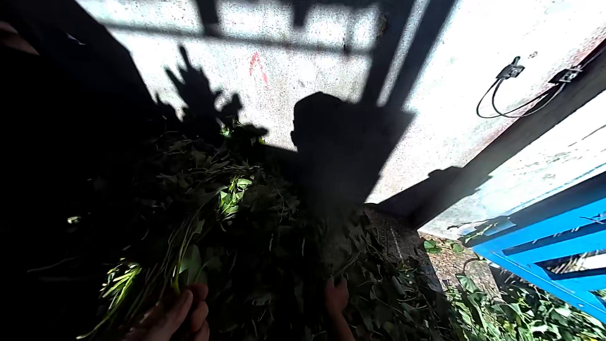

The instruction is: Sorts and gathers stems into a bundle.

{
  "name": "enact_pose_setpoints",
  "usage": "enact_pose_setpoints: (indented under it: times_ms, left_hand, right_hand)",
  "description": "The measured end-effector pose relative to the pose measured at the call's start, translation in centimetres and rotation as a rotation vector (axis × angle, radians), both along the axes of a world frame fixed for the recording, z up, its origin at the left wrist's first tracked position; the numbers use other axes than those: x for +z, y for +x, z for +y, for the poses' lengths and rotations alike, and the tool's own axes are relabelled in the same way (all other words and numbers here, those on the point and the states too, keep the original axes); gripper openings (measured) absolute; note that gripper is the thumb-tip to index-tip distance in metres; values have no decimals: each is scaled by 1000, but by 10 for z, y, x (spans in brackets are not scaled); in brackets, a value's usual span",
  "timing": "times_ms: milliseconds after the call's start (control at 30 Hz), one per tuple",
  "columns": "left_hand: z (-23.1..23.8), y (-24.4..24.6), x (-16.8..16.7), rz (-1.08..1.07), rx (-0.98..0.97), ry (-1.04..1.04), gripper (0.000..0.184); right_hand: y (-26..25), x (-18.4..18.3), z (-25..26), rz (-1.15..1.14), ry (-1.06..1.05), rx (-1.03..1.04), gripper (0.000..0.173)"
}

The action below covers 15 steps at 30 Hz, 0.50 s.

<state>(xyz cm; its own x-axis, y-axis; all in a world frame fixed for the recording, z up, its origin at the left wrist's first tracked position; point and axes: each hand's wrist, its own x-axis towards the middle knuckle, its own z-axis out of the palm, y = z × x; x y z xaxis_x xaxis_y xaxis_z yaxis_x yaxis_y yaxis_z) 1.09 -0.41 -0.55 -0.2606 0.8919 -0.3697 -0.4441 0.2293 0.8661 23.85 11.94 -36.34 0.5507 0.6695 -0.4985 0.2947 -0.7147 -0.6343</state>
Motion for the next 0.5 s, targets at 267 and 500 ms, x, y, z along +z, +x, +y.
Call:
enact_pose_setpoints:
  times_ms: [267,500]
  left_hand:
    - [-4,12,6,36,39,-14,21]
    - [-9,36,-7,64,-20,-24,15]
  right_hand:
    - [27,102,-34,371,434,-31,41]
    - [36,188,-106,839,404,-25,35]
